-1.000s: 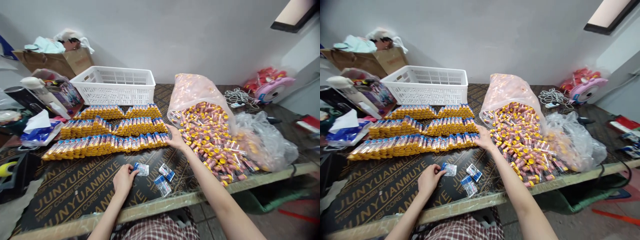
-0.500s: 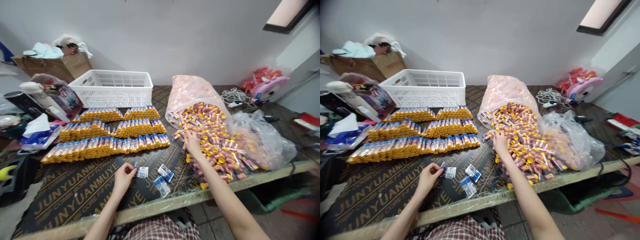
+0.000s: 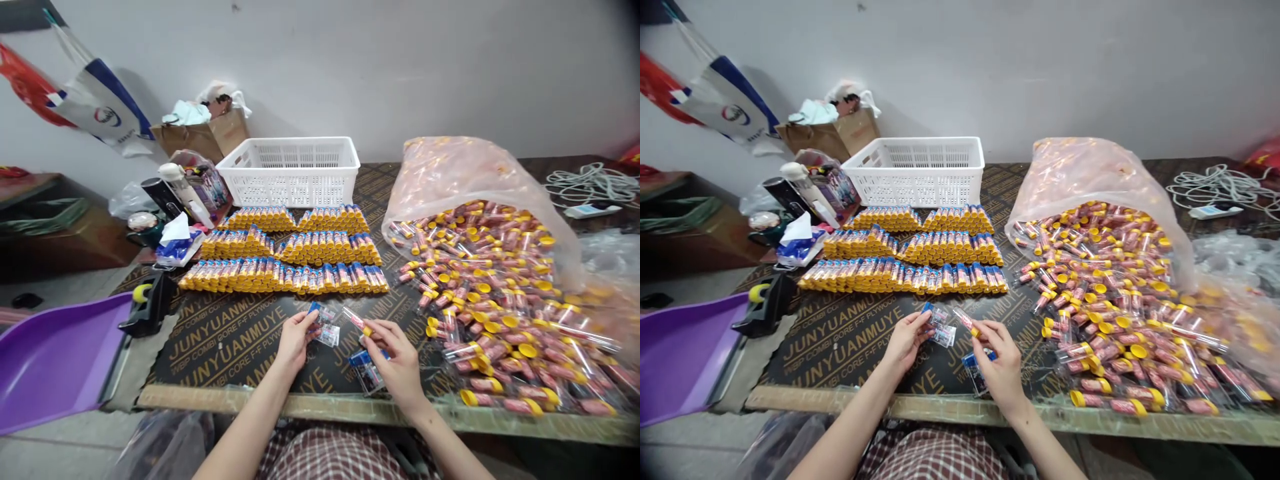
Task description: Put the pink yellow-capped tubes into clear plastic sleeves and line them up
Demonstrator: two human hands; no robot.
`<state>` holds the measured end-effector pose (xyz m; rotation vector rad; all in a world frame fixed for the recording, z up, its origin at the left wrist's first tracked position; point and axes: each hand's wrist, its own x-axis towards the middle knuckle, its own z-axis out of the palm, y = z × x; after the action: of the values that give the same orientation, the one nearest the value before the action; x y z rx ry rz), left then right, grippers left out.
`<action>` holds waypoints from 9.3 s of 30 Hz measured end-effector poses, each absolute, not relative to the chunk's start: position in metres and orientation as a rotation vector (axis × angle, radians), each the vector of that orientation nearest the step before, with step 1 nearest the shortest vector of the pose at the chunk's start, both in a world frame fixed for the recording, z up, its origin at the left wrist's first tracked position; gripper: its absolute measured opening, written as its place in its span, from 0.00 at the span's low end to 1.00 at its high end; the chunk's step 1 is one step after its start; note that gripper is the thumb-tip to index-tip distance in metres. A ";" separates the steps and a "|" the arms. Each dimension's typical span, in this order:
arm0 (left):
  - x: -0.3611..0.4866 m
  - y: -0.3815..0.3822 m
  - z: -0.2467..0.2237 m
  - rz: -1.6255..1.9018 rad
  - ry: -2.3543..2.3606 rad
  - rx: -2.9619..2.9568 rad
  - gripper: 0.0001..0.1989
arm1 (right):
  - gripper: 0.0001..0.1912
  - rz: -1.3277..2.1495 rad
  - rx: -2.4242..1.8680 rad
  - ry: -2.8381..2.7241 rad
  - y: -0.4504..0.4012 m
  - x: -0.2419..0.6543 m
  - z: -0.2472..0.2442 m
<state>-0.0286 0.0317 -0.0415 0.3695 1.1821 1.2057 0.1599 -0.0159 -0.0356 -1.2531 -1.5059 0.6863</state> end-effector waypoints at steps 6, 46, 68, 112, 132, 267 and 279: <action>-0.028 0.031 -0.042 1.258 1.218 0.295 0.19 | 0.19 0.459 -1.226 -1.614 -0.024 0.153 -0.035; -0.002 -0.004 -0.016 0.801 0.943 0.635 0.19 | 0.46 0.992 -0.871 -1.825 -0.010 0.157 -0.040; -0.053 0.031 -0.065 0.414 1.997 1.799 0.08 | 0.40 0.347 -1.276 -2.098 0.154 0.230 -0.034; -0.027 0.023 -0.041 1.140 1.301 0.472 0.18 | 0.09 0.681 -1.299 -1.481 -0.021 0.162 -0.026; -0.018 0.015 -0.040 1.213 1.175 0.225 0.17 | 0.24 1.129 -1.168 -1.259 -0.026 0.148 -0.030; -0.044 0.025 -0.061 0.432 1.971 1.736 0.11 | 0.11 0.503 -1.483 -1.556 0.015 0.229 -0.057; -0.052 0.029 -0.068 0.838 1.636 1.429 0.14 | 0.12 0.457 -1.516 -1.400 -0.002 0.225 -0.054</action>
<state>-0.0524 0.0292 -0.0679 1.4286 1.6356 0.8376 0.2249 -0.0016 -0.0544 -1.5163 -1.3995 0.4567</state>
